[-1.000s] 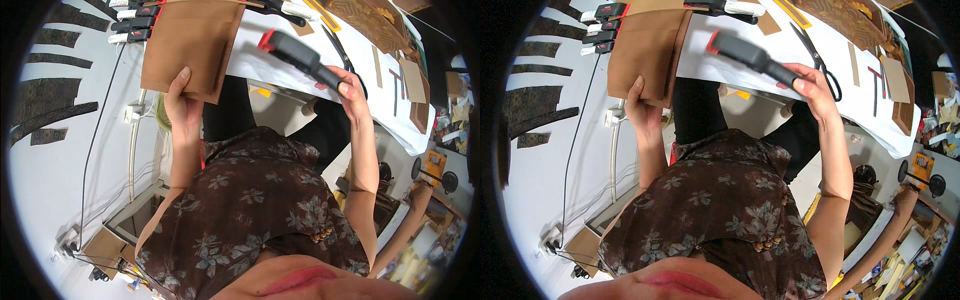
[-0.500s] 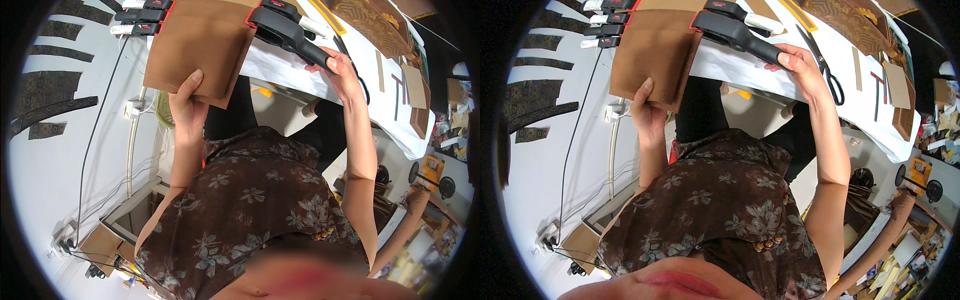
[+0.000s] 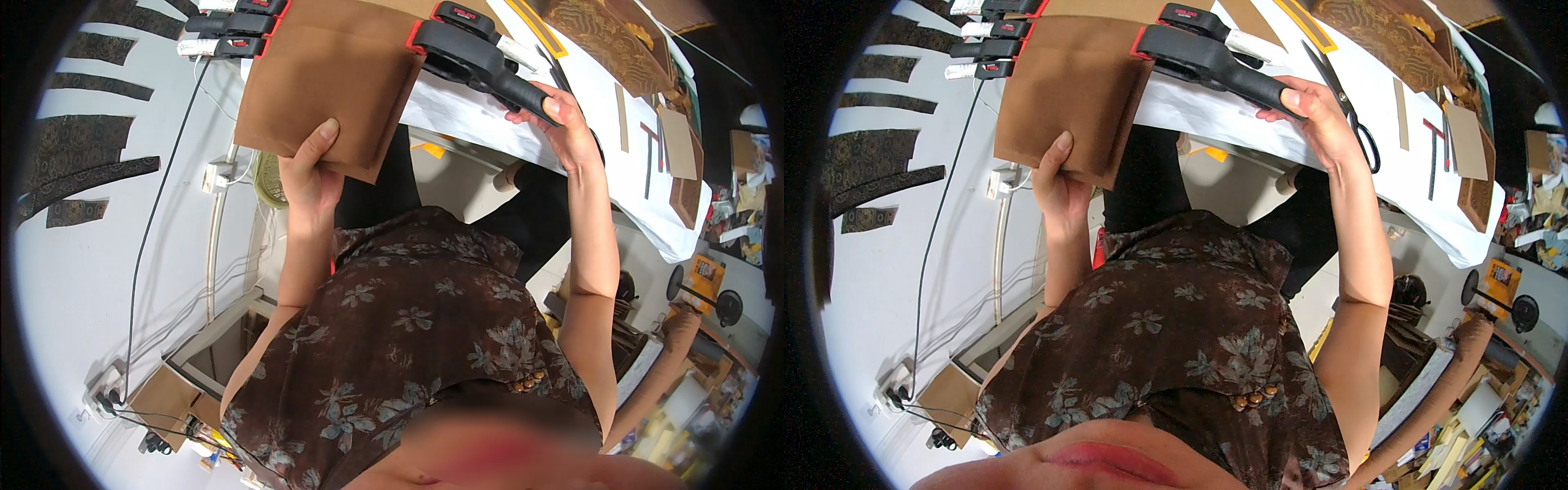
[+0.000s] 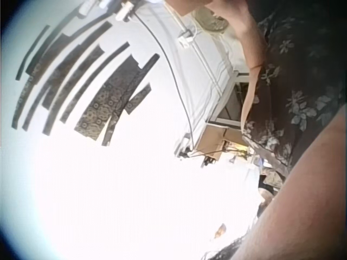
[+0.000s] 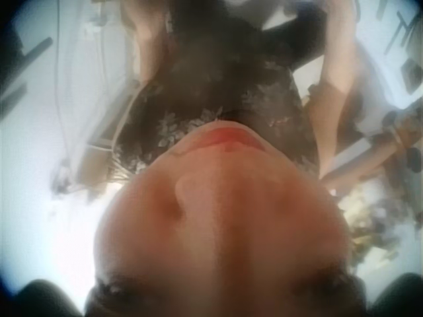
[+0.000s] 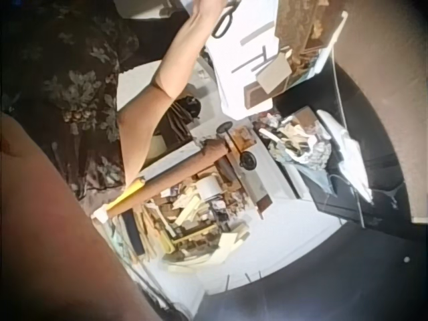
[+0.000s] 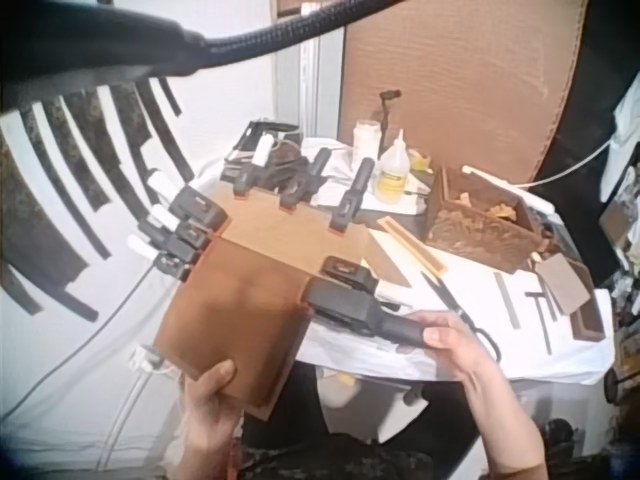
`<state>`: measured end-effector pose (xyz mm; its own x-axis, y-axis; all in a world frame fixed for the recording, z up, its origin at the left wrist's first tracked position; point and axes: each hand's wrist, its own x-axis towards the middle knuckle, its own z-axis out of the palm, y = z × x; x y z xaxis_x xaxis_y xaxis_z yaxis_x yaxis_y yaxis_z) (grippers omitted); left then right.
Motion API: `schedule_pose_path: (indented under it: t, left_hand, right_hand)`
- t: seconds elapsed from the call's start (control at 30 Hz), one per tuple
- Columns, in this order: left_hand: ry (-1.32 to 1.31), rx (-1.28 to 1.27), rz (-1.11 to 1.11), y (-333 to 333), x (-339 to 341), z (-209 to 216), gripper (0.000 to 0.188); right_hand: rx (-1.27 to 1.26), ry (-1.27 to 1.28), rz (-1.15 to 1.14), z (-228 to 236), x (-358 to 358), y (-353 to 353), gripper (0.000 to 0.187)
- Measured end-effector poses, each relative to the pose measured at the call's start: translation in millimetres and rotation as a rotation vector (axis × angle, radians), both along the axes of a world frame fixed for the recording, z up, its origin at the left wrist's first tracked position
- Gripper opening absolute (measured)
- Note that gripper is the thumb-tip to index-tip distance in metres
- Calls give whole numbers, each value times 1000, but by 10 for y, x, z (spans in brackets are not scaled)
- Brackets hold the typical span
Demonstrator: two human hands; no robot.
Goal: The person assembles a cardboard structure by stacking pieces and securing them with clamps. They repeatedly pick up cardboard pieces, align them, and attach clamps to hold the assembly together.
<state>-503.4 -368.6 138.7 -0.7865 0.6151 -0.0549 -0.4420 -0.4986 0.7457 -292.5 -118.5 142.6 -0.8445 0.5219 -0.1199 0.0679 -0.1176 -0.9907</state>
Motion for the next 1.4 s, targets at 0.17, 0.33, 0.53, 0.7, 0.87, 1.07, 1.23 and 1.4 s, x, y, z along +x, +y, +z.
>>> schedule_pose_path:
  t: [0.17,0.33,0.53,0.7,0.87,1.07,1.23,1.4]
  left_hand:
    - [-27,25,-5,-9,22,8,60]
    - [-31,56,2,-6,74,12,58]
    - [-9,3,25,-16,116,28,62]
    - [-56,32,8,74,104,130,58]
    - [-214,28,-9,214,29,525,47]
    - [-238,30,-101,293,-249,607,39]
    - [-323,93,-63,304,-265,630,38]
    - [-159,87,-50,402,139,497,41]
  right_hand:
    - [49,17,2,99,38,-46,77]
    - [-32,62,-42,107,88,-105,88]
    - [-317,322,-507,-111,68,-380,77]
    - [-260,319,-426,-384,-146,-955,37]
    - [-176,341,-255,-190,-361,-918,24]
    - [-166,331,-169,-146,-436,-933,16]
    - [-159,310,-133,-118,-463,-991,18]
    - [-149,430,-181,70,-718,-1082,27]
